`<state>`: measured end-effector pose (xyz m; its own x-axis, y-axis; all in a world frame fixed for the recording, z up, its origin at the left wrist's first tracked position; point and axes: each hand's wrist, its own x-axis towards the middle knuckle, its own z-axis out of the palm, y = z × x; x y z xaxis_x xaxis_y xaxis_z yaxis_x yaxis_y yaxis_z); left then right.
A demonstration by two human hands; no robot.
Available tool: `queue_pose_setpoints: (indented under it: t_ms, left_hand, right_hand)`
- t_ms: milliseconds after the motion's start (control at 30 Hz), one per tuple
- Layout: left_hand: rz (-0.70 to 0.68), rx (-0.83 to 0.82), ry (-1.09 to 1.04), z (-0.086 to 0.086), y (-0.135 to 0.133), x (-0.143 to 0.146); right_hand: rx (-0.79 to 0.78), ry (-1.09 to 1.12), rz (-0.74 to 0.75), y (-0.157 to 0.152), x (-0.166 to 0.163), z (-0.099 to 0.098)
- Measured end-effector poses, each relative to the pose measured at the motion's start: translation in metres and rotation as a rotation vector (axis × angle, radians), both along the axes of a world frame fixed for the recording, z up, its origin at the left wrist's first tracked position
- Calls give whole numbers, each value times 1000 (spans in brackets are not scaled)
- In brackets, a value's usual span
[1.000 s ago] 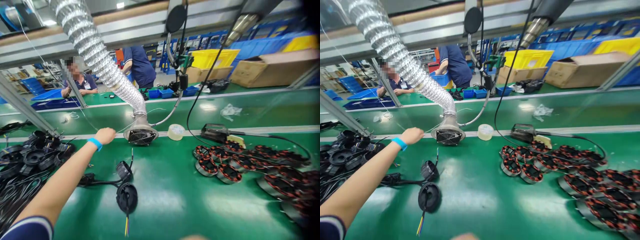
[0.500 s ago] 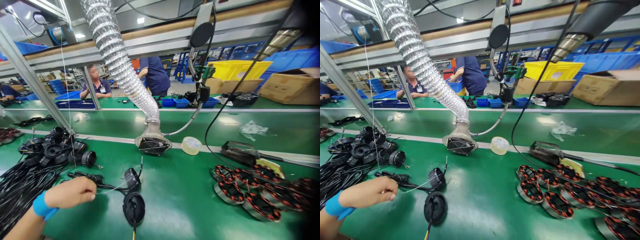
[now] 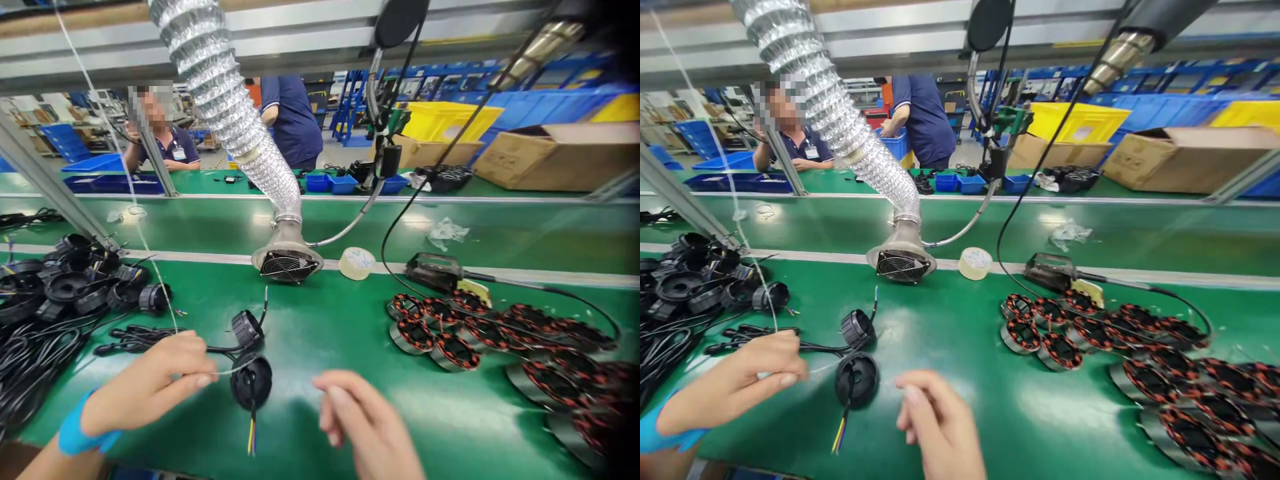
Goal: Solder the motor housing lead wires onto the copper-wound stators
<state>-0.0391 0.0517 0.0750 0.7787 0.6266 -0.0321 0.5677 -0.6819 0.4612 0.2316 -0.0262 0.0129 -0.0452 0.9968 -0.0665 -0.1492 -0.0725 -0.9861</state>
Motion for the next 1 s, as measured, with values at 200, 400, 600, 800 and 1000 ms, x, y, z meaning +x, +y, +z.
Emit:
queue_pose_setpoints:
  t_ms: [200, 400, 600, 800, 1000]
  left_hand:
    - [-85, 66, 43, -10, -18, -3]
    - [182, 93, 231, -31, -9, -16]
    - [134, -155, 20, -34, 5, 57]
    - [76, -331, -55, -29, 38, 83]
    - [567, -285, -229, -57, 100, 20]
  right_hand:
    - [-303, 591, 381, 31, -42, -3]
    - [-103, 441, -14, 49, -32, 0]
    - [154, -142, 101, 35, -34, -6]
    - [92, 37, -512, 47, 60, -4]
    - [-16, 93, -1049, 113, 247, 6]
